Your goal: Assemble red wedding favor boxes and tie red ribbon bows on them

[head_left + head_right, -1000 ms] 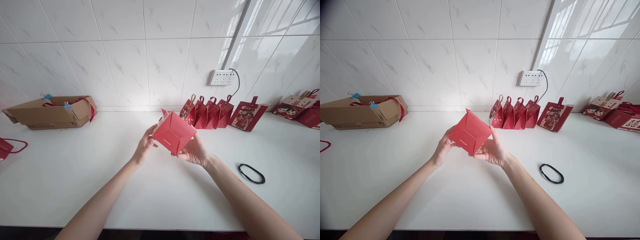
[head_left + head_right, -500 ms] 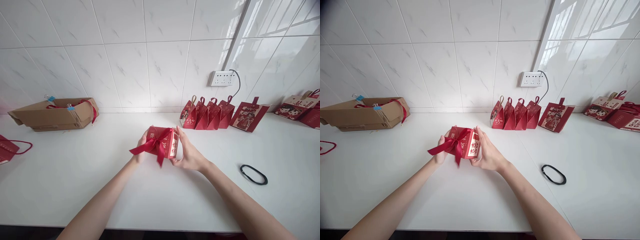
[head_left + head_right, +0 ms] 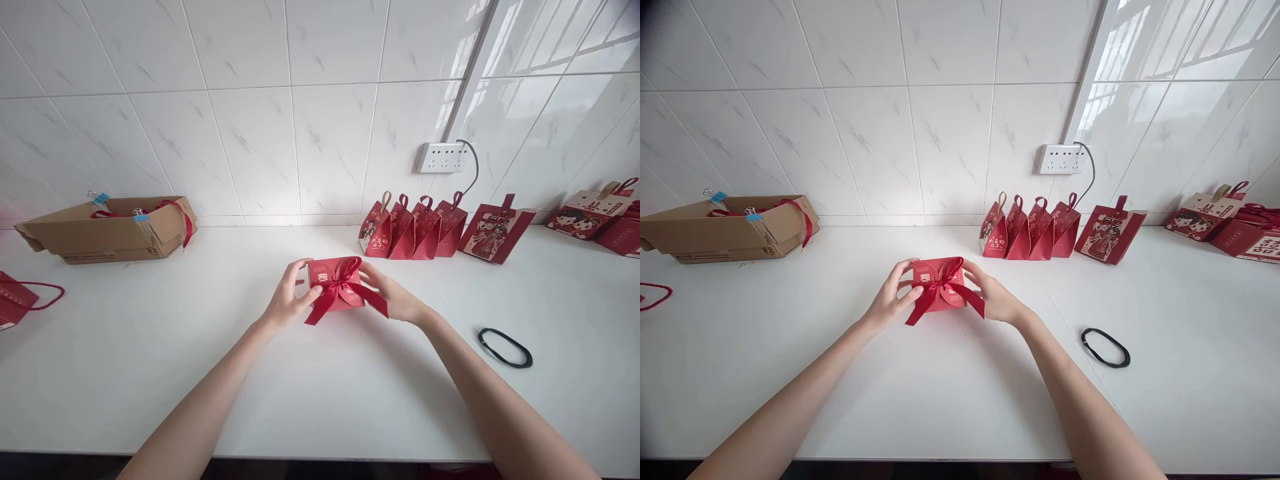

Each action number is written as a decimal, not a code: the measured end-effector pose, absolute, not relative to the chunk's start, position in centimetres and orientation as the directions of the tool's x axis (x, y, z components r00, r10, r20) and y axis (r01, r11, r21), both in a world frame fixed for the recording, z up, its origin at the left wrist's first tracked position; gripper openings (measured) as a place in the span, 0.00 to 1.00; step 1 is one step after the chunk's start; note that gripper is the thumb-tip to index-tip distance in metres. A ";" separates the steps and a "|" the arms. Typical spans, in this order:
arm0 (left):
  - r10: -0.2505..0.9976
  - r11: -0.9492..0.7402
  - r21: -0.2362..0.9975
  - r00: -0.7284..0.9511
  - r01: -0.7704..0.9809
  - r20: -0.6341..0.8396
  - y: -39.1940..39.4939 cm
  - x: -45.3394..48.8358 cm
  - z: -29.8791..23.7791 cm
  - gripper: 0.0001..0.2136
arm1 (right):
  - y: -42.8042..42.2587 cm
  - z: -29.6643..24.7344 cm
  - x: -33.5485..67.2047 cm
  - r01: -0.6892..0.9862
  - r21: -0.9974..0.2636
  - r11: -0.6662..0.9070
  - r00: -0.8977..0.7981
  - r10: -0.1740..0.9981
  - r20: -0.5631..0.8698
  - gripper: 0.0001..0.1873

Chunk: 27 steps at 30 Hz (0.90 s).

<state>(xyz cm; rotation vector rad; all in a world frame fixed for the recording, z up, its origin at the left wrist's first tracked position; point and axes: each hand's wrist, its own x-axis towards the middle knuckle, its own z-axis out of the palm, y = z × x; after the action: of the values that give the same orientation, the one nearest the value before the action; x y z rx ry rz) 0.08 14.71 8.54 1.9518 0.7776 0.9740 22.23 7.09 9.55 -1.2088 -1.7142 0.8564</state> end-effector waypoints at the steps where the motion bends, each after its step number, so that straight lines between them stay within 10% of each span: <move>1: 0.769 -0.503 0.849 0.533 0.161 0.354 14.7 0.1 8.5 0.25 | 7.0 9.9 22.3 0.343 -0.906 0.246 -0.064 0.969 0.239 0.27; 4: 0.753 -0.503 0.848 0.567 0.168 0.334 14.5 0.1 8.4 0.24 | 6.7 10.8 22.2 0.211 -0.957 0.201 0.160 0.958 0.236 0.15; 27: 0.884 -0.364 0.930 0.335 0.052 0.327 14.1 1.0 8.5 0.13 | 6.5 10.8 21.7 0.169 -0.971 0.170 0.002 0.985 0.172 0.20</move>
<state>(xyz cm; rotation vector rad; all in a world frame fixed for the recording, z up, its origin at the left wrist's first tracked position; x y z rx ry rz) 1.04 14.05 8.53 1.6907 0.8471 1.1480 21.72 6.54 10.79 -1.2075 -1.3954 0.9834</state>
